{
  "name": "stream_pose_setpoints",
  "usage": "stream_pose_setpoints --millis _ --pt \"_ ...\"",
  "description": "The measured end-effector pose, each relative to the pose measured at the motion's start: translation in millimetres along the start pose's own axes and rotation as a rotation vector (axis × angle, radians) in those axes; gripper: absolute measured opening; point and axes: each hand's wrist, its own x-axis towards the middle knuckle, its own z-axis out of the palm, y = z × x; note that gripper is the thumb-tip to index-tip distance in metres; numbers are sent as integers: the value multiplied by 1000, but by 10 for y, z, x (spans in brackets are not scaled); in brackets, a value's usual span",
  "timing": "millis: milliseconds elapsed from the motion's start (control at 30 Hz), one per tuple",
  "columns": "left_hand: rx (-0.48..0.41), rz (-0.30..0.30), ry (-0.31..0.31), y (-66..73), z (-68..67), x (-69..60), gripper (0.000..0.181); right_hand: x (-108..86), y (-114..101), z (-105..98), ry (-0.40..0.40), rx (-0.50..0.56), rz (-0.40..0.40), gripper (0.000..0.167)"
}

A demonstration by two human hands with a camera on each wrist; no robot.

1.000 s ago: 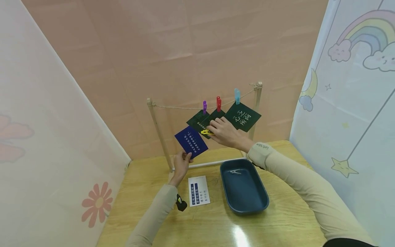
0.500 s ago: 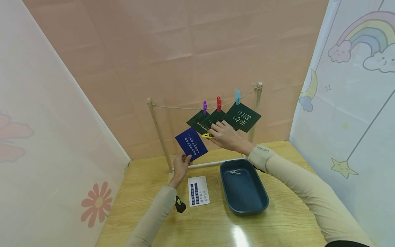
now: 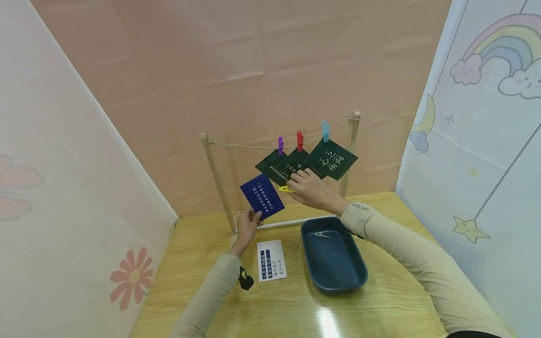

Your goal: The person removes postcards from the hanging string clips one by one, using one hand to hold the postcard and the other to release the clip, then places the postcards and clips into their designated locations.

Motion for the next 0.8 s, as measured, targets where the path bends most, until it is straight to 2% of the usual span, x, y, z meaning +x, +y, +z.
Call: stream_pose_setpoints --millis 67,133,267,400,633,800 --pt "-15 -1 -23 67 -24 -34 13 -21 -1 18 -1 12 5 26" --pt "-32 -7 -44 42 -32 -35 14 -42 -2 36 -1 19 7 26" --pt "-49 -24 -67 -202 -15 37 16 -83 -6 65 -1 20 9 25" --pt "-57 -27 -65 -400 3 95 17 -113 -22 87 -10 26 11 26" --pt "-28 -14 -61 -449 6 86 15 -166 -61 129 -50 41 14 28" --pt "6 -10 -57 -466 7 68 13 -209 -73 163 -47 54 19 29"
